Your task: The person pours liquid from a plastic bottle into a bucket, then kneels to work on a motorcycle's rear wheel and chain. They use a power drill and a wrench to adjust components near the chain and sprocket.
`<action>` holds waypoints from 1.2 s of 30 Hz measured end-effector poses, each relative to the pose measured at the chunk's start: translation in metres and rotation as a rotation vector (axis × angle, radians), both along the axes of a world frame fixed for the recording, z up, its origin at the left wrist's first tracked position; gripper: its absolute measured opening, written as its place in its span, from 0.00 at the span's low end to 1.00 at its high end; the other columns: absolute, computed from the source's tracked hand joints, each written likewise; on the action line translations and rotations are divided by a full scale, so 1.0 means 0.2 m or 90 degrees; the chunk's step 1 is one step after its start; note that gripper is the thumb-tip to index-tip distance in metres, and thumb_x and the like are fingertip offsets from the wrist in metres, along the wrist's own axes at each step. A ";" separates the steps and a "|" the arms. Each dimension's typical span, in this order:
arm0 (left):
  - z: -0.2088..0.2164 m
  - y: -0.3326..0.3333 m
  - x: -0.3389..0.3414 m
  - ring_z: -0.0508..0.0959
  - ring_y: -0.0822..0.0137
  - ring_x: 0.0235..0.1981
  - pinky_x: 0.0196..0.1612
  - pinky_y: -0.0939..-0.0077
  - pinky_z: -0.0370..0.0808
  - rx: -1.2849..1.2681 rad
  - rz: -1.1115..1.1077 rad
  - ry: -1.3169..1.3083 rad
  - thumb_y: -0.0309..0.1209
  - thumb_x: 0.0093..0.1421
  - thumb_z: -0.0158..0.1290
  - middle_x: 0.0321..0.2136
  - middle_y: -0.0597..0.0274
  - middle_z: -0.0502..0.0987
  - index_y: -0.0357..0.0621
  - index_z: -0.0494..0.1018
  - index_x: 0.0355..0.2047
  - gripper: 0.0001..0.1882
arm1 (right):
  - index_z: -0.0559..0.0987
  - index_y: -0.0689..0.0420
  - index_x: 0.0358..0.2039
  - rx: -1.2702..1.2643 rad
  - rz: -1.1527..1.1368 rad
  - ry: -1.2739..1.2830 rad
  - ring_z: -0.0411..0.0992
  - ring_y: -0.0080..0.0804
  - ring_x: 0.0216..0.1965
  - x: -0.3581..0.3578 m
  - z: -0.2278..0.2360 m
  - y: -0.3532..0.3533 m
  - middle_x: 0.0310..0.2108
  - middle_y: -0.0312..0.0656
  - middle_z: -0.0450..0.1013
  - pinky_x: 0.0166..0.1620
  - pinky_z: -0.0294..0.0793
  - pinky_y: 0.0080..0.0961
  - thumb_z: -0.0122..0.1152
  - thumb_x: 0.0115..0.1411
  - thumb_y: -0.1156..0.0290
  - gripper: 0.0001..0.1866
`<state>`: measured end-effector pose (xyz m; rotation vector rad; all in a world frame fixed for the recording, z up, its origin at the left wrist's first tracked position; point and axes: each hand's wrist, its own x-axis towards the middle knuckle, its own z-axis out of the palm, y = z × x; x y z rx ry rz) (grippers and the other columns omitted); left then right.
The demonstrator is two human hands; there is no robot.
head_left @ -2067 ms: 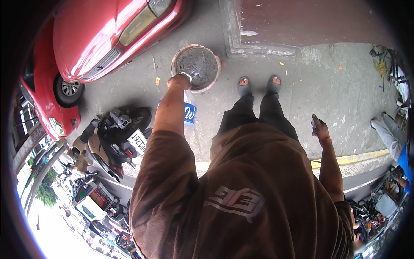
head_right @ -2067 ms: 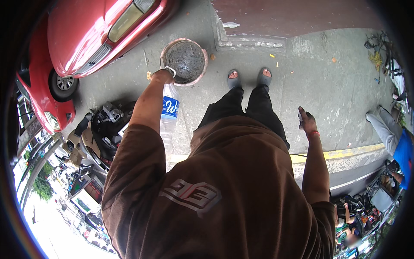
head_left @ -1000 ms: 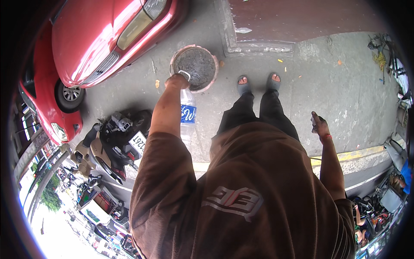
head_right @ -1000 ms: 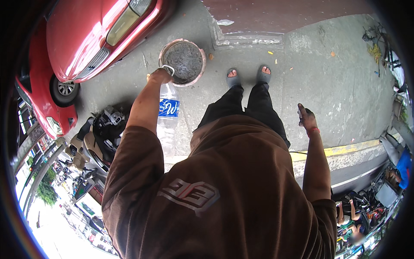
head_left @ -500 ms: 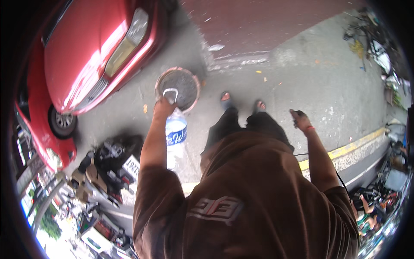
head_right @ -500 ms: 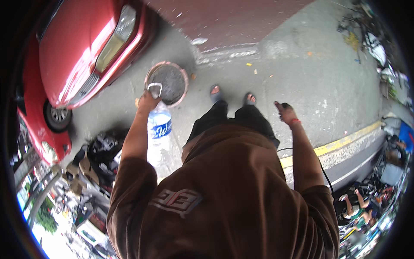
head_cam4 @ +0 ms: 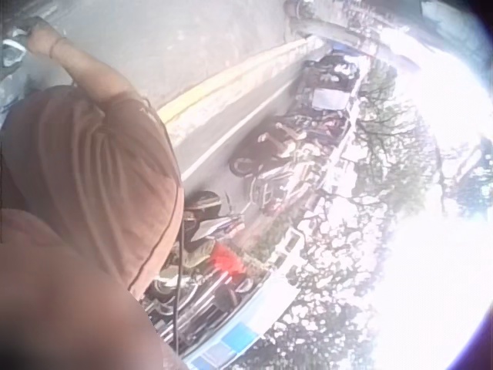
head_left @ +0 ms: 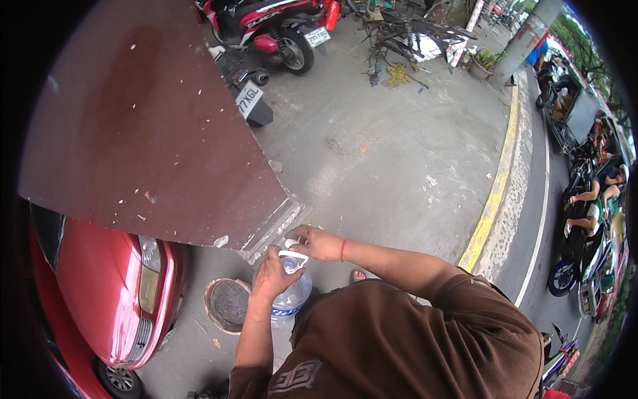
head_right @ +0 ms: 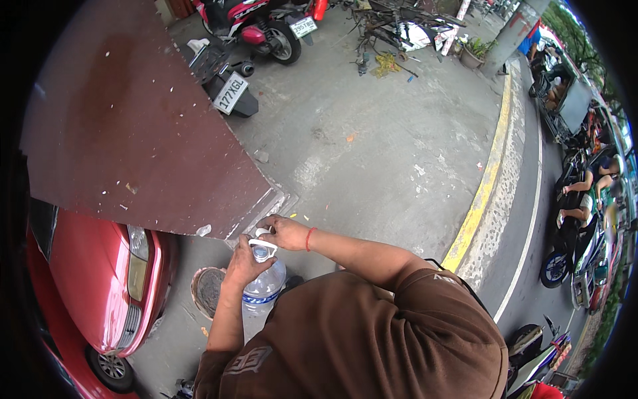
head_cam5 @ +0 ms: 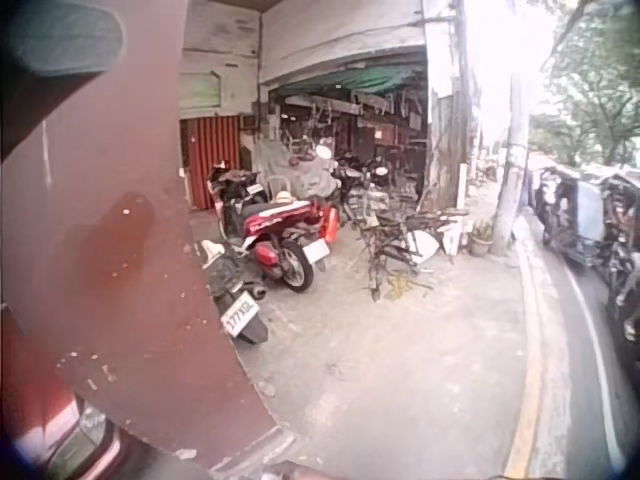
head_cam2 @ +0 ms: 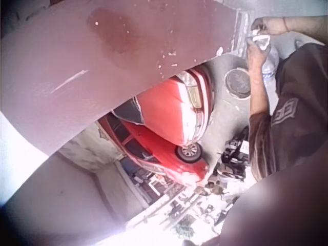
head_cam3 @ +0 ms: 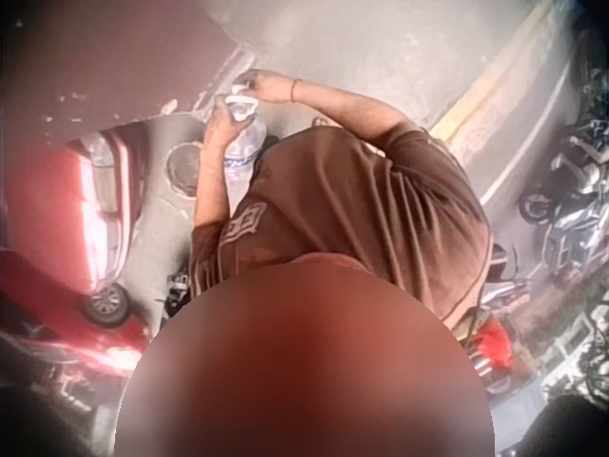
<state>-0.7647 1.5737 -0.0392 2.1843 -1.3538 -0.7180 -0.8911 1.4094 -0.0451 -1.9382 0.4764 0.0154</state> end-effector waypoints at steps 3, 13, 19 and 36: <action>0.12 -0.29 -0.23 0.80 0.40 0.44 0.46 0.56 0.77 -0.014 -0.090 0.021 0.38 0.42 0.73 0.38 0.33 0.76 0.31 0.57 0.46 0.42 | 0.75 0.57 0.57 0.065 -0.022 -0.016 0.73 0.43 0.53 -0.34 0.13 -0.24 0.54 0.52 0.72 0.57 0.71 0.34 0.60 0.63 0.57 0.26; 0.30 -1.22 -0.92 0.78 0.43 0.44 0.45 0.58 0.76 -0.163 -0.484 0.030 0.38 0.42 0.74 0.39 0.41 0.75 0.35 0.57 0.42 0.39 | 0.76 0.60 0.47 0.012 -0.236 -0.064 0.75 0.37 0.47 -1.34 0.46 -0.68 0.44 0.45 0.74 0.52 0.75 0.31 0.68 0.53 0.70 0.21; 0.22 -1.69 -1.12 0.78 0.44 0.43 0.45 0.59 0.75 -0.163 -0.620 0.144 0.36 0.43 0.73 0.40 0.41 0.75 0.35 0.55 0.42 0.39 | 0.77 0.61 0.39 -0.243 -0.271 -0.128 0.75 0.40 0.41 -1.58 0.45 -0.94 0.36 0.44 0.72 0.46 0.76 0.33 0.74 0.48 0.72 0.19; 0.08 -3.49 -1.31 0.78 0.48 0.42 0.47 0.62 0.76 -0.119 -0.746 0.309 0.41 0.49 0.72 0.41 0.41 0.73 0.34 0.51 0.45 0.42 | 0.82 0.53 0.41 -0.403 -0.191 0.021 0.73 0.42 0.45 -1.74 0.46 -2.59 0.42 0.45 0.70 0.48 0.75 0.34 0.68 0.51 0.71 0.15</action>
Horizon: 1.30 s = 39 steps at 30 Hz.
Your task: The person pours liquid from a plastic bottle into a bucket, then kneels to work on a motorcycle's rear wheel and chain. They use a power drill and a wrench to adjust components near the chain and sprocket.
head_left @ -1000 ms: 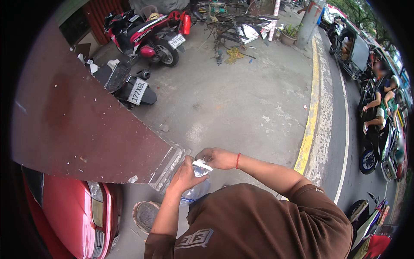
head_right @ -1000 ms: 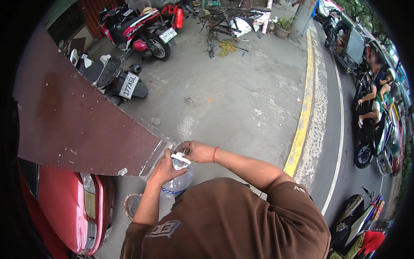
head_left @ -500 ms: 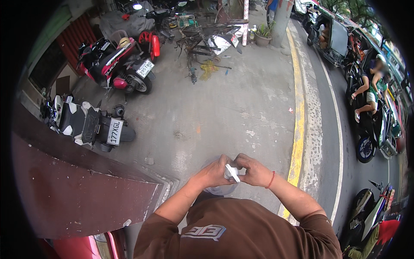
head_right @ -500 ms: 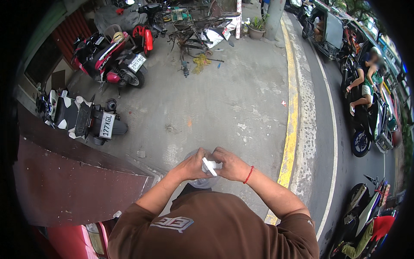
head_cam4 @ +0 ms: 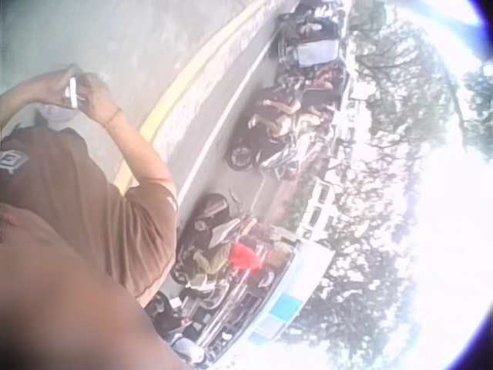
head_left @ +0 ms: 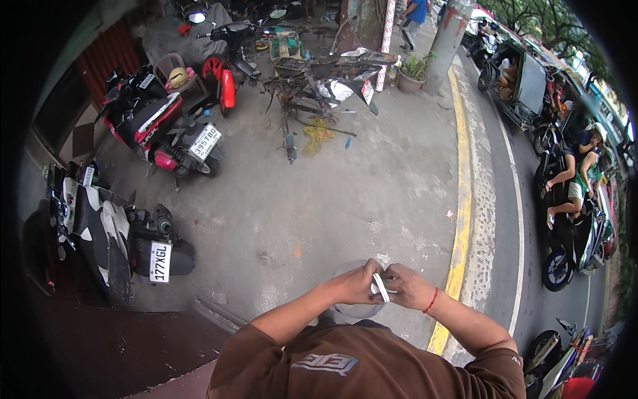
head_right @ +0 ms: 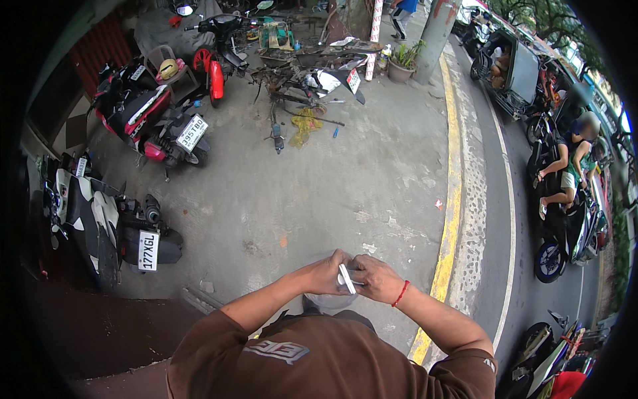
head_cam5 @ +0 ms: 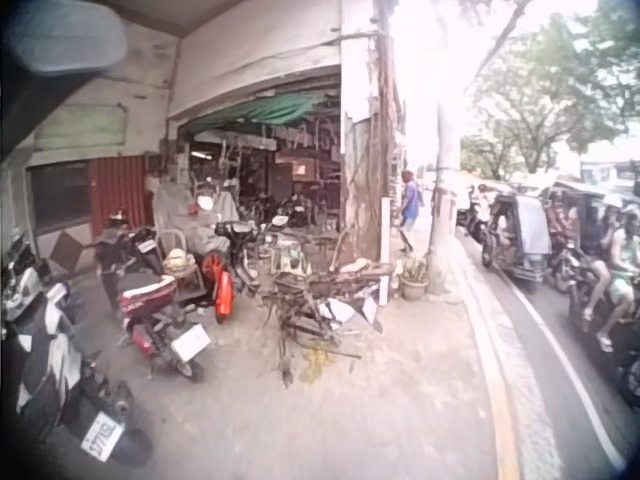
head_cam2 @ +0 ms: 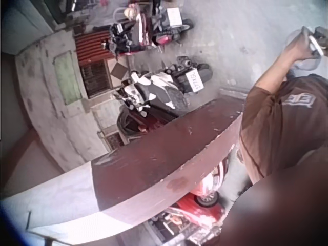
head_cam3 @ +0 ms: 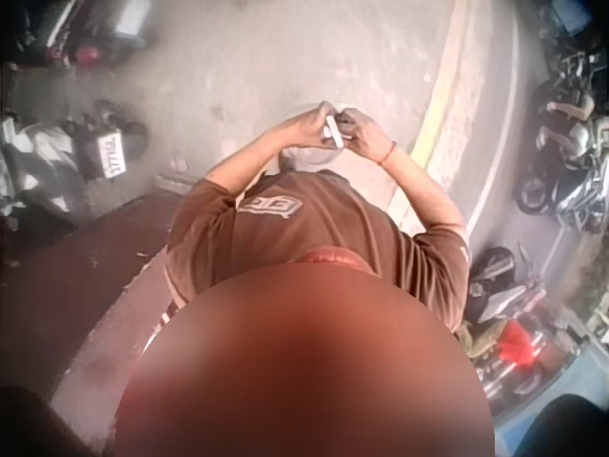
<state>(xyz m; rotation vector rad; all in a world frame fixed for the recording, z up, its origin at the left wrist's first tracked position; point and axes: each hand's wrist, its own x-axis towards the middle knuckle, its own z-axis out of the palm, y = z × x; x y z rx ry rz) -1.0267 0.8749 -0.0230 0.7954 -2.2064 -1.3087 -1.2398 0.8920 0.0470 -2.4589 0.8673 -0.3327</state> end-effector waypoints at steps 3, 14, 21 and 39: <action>0.09 -0.30 -0.05 0.79 0.48 0.42 0.46 0.62 0.76 0.072 -0.038 -0.006 0.39 0.49 0.71 0.41 0.41 0.73 0.34 0.51 0.45 0.41 | 0.82 0.53 0.41 0.009 0.012 -0.039 0.73 0.41 0.45 -0.08 0.04 -0.27 0.42 0.45 0.70 0.47 0.76 0.33 0.68 0.52 0.72 0.14; 0.09 -1.55 -0.47 0.79 0.45 0.43 0.44 0.59 0.76 0.043 -0.044 -0.043 0.34 0.47 0.72 0.39 0.38 0.74 0.34 0.53 0.47 0.40 | 0.77 0.60 0.36 -0.004 -0.093 -0.111 0.73 0.42 0.35 -0.45 -0.01 -1.50 0.35 0.43 0.70 0.38 0.75 0.34 0.73 0.50 0.70 0.15; 0.19 -2.39 -0.75 0.79 0.43 0.43 0.45 0.59 0.76 0.074 -0.022 -0.024 0.34 0.45 0.73 0.41 0.39 0.73 0.35 0.52 0.47 0.42 | 0.79 0.56 0.37 0.013 -0.122 -0.164 0.73 0.41 0.32 -0.74 0.06 -2.35 0.31 0.43 0.70 0.36 0.73 0.32 0.73 0.50 0.70 0.14; 0.28 -4.64 -1.93 0.80 0.44 0.39 0.43 0.61 0.76 -0.004 -0.150 0.047 0.34 0.42 0.72 0.34 0.38 0.76 0.30 0.54 0.44 0.41 | 0.76 0.64 0.46 -0.060 -0.584 -0.233 0.73 0.40 0.41 -1.57 0.11 -4.15 0.40 0.46 0.72 0.45 0.72 0.31 0.72 0.50 0.75 0.22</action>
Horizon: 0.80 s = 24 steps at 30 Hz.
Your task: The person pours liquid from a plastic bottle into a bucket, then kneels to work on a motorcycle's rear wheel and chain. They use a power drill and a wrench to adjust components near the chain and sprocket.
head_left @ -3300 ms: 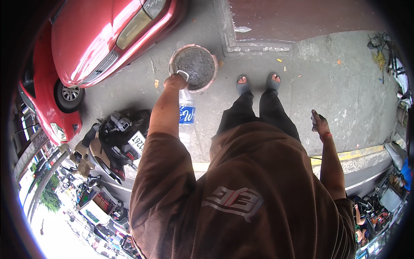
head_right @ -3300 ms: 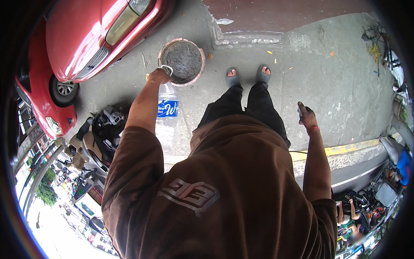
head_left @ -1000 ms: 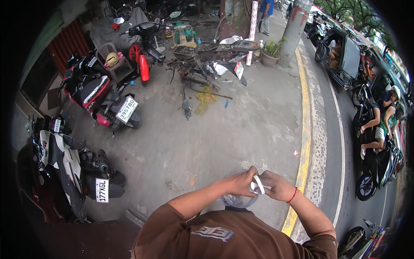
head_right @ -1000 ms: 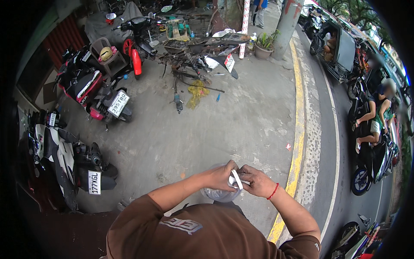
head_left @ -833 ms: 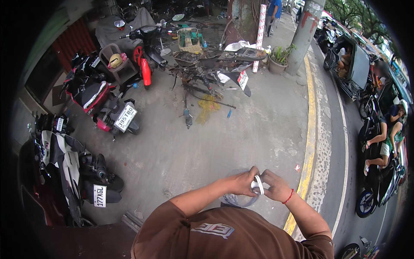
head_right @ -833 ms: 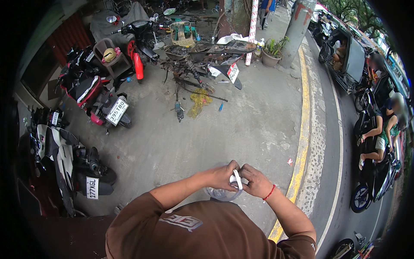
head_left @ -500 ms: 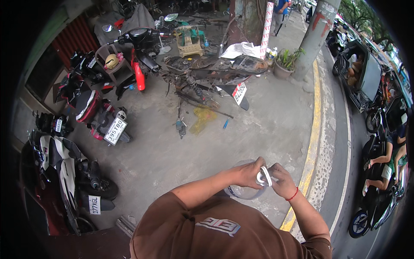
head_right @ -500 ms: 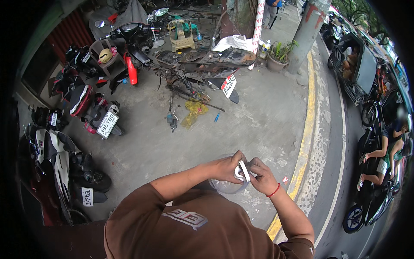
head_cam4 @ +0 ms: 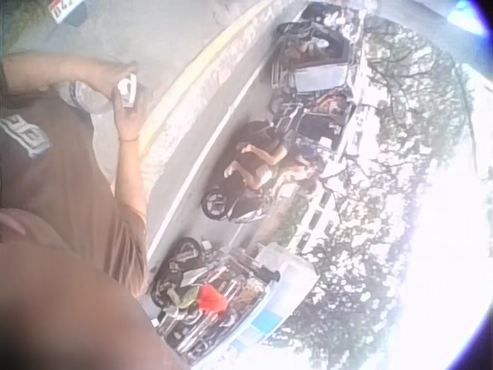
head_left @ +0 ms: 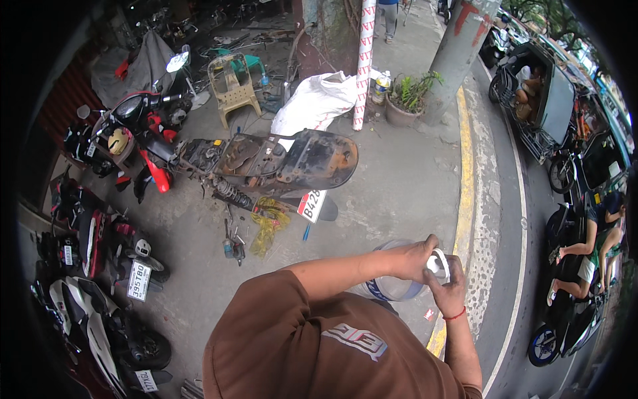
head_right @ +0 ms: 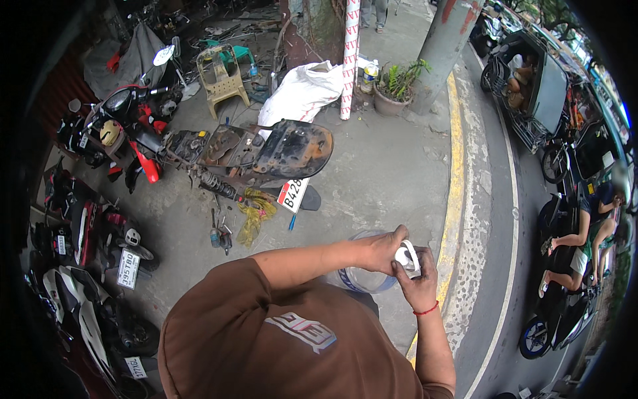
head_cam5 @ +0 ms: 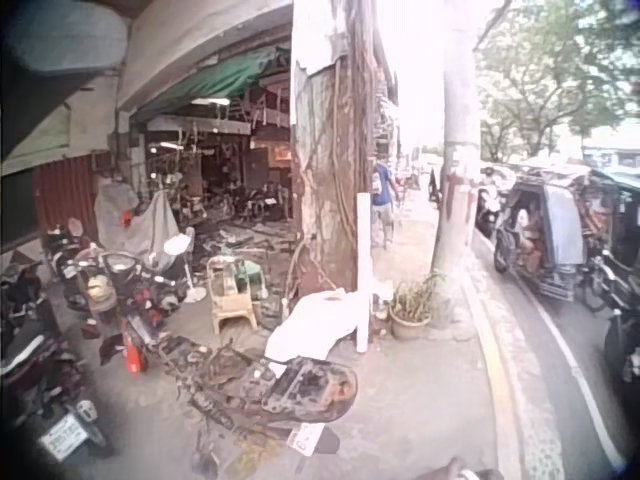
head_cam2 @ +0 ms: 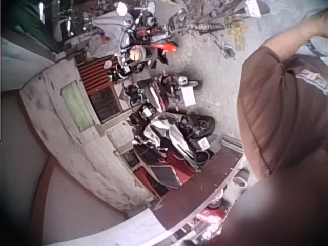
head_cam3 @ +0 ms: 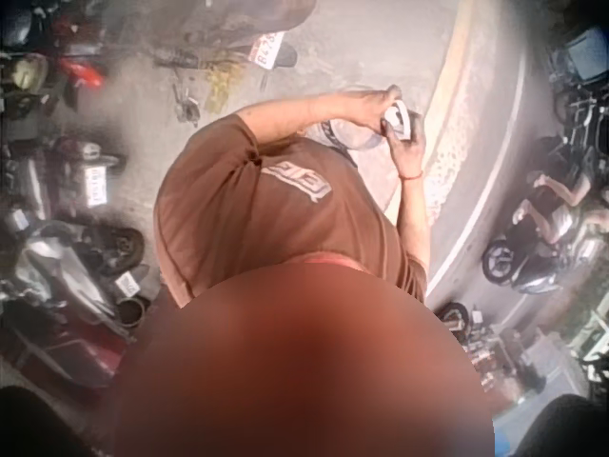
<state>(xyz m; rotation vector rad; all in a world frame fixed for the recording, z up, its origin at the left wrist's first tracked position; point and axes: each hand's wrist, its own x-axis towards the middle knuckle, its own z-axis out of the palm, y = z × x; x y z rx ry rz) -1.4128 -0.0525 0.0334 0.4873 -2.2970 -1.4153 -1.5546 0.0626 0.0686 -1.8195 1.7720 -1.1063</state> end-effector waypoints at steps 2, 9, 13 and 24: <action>0.02 -0.18 -0.09 0.80 0.43 0.40 0.43 0.60 0.77 -0.017 0.004 -0.017 0.34 0.42 0.72 0.34 0.37 0.76 0.30 0.53 0.45 0.41 | 0.77 0.63 0.45 -0.020 -0.040 -0.009 0.72 0.43 0.39 -0.07 0.00 -0.18 0.35 0.46 0.71 0.42 0.72 0.33 0.74 0.49 0.74 0.23; -0.08 -0.88 -0.38 0.80 0.42 0.40 0.44 0.58 0.77 0.018 0.088 -0.112 0.36 0.44 0.71 0.36 0.35 0.76 0.33 0.53 0.46 0.41 | 0.78 0.60 0.47 0.079 -0.066 -0.037 0.73 0.46 0.40 -0.39 -0.10 -0.95 0.37 0.47 0.71 0.43 0.72 0.36 0.74 0.50 0.69 0.24; -0.13 -1.31 -0.55 0.80 0.40 0.41 0.44 0.57 0.77 0.014 0.191 -0.139 0.41 0.45 0.70 0.35 0.34 0.75 0.31 0.53 0.45 0.41 | 0.76 0.60 0.49 0.064 0.082 -0.071 0.72 0.45 0.43 -0.61 -0.10 -1.46 0.40 0.47 0.72 0.47 0.72 0.37 0.70 0.55 0.65 0.23; -0.08 -2.28 -0.80 0.79 0.55 0.42 0.44 0.63 0.77 0.043 0.303 -0.157 0.37 0.43 0.73 0.40 0.42 0.74 0.36 0.52 0.47 0.43 | 0.72 0.61 0.41 0.110 0.180 -0.062 0.74 0.48 0.40 -0.96 -0.12 -2.59 0.37 0.47 0.72 0.42 0.73 0.39 0.68 0.57 0.52 0.26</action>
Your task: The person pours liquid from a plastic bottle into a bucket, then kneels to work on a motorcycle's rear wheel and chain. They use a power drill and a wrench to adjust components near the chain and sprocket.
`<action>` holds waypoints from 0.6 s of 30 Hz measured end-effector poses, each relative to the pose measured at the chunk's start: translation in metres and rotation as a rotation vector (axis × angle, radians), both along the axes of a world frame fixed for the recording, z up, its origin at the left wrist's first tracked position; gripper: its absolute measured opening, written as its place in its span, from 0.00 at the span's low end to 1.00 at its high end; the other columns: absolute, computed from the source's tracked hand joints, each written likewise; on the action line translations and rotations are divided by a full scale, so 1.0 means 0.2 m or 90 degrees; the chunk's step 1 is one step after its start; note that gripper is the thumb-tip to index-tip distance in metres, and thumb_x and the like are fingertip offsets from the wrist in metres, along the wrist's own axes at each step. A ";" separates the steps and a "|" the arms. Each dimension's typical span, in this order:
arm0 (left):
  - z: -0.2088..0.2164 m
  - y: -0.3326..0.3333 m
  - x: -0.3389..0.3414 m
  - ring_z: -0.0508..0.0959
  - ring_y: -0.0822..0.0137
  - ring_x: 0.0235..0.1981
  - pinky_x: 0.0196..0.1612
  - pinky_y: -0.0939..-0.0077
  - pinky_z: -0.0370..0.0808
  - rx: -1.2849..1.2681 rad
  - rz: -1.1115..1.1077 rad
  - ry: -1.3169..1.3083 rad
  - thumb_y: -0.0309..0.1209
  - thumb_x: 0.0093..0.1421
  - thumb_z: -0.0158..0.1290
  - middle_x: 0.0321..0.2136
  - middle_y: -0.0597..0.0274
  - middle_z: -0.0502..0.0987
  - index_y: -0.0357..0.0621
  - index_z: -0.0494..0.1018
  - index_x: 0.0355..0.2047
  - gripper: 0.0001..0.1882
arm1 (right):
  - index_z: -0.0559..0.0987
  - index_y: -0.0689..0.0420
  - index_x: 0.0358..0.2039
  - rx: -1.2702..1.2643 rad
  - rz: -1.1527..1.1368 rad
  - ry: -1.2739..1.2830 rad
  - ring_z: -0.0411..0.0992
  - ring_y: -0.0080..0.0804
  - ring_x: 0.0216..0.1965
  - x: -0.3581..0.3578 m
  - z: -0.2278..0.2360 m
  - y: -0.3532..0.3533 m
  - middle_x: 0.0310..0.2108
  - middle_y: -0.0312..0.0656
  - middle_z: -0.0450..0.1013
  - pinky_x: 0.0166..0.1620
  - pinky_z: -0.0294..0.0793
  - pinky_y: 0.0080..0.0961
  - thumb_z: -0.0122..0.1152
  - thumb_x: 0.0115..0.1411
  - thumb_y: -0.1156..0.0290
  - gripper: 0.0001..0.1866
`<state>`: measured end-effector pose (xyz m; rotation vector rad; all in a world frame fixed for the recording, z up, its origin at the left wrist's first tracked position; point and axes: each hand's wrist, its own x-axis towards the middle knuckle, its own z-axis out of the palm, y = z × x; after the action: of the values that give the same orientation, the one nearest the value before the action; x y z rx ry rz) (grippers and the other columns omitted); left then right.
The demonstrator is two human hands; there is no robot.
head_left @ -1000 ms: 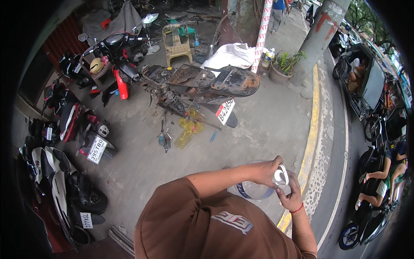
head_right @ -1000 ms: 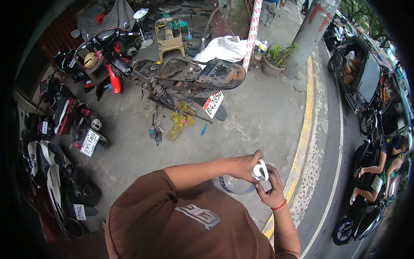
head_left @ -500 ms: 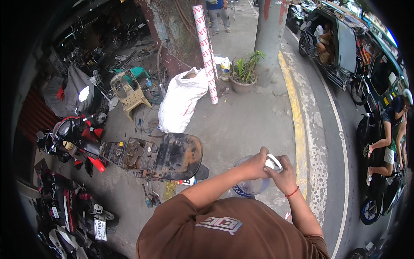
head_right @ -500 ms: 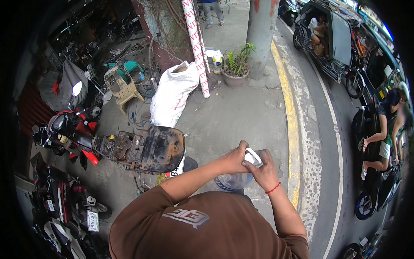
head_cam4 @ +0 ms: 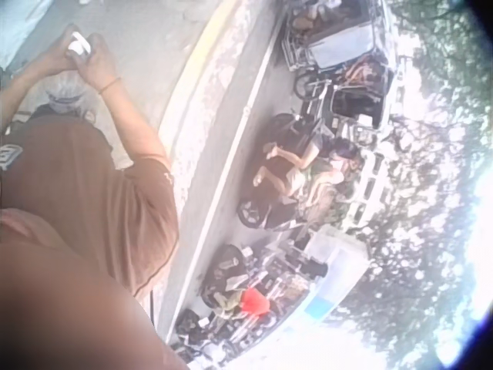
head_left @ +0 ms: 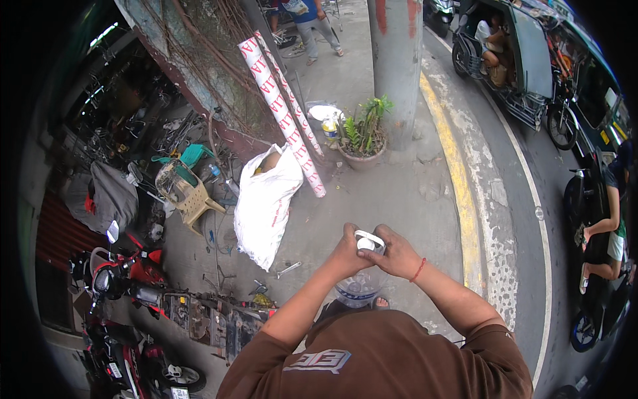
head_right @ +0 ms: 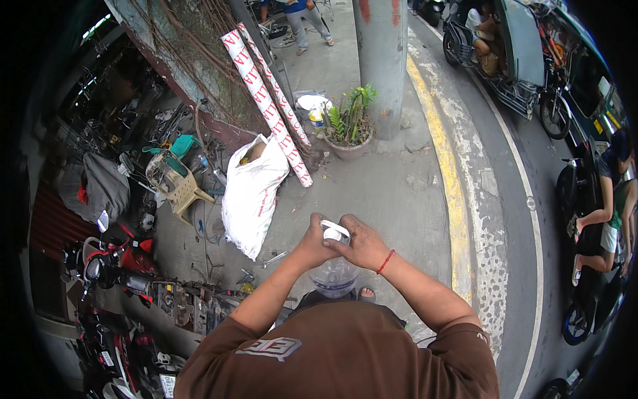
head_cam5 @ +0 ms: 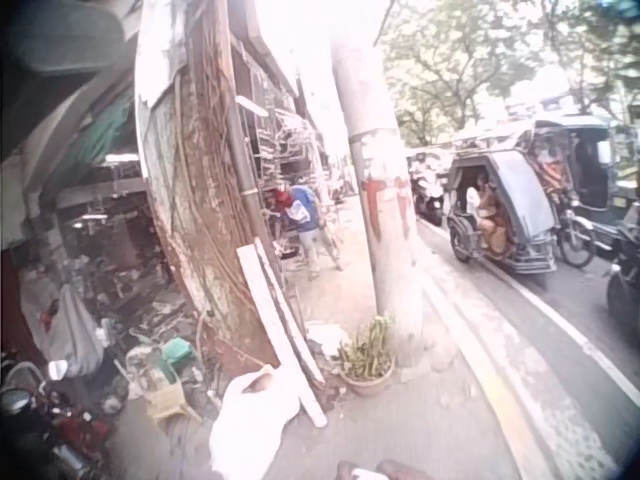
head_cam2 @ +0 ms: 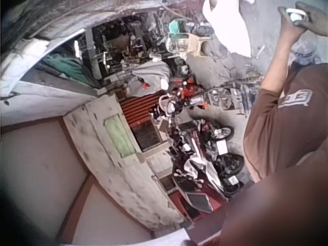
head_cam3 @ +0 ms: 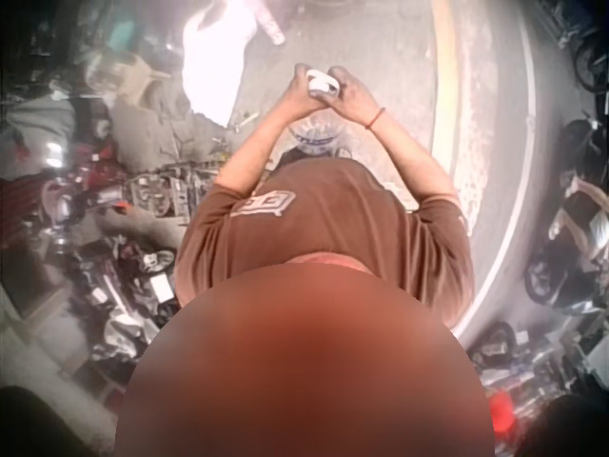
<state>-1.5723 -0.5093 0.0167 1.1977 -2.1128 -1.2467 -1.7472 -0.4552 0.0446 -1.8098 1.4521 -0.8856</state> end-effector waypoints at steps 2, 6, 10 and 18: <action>-0.03 -0.17 -0.04 0.78 0.58 0.43 0.45 0.64 0.76 0.003 -0.017 0.021 0.36 0.43 0.73 0.40 0.44 0.74 0.36 0.52 0.46 0.43 | 0.73 0.61 0.45 -0.071 0.009 -0.038 0.73 0.47 0.41 -0.04 -0.05 -0.16 0.38 0.47 0.72 0.44 0.73 0.38 0.67 0.58 0.56 0.24; -0.08 -0.52 -0.13 0.79 0.56 0.43 0.45 0.64 0.76 0.001 -0.036 0.018 0.36 0.43 0.73 0.39 0.43 0.74 0.35 0.53 0.46 0.43 | 0.75 0.60 0.46 0.022 0.005 -0.072 0.73 0.45 0.42 -0.13 -0.10 -0.47 0.39 0.47 0.72 0.46 0.73 0.36 0.67 0.57 0.59 0.22; -0.11 -0.83 -0.19 0.80 0.50 0.42 0.44 0.61 0.77 -0.015 -0.058 0.010 0.37 0.42 0.73 0.39 0.40 0.74 0.35 0.52 0.46 0.44 | 0.75 0.60 0.43 0.109 -0.042 -0.127 0.74 0.45 0.40 -0.16 -0.08 -0.75 0.38 0.49 0.74 0.45 0.73 0.36 0.68 0.56 0.58 0.22; -0.20 -1.25 -0.04 0.80 0.44 0.41 0.43 0.58 0.77 -0.034 0.040 -0.001 0.40 0.42 0.74 0.37 0.38 0.75 0.34 0.50 0.49 0.48 | 0.73 0.60 0.41 0.154 0.043 -0.058 0.74 0.50 0.42 -0.07 -0.15 -1.33 0.38 0.53 0.75 0.45 0.72 0.39 0.70 0.55 0.52 0.26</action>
<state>-1.5808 -0.7589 -0.0226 1.2332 -2.0798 -1.1550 -1.7618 -0.7211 0.0141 -1.6090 1.3687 -0.7153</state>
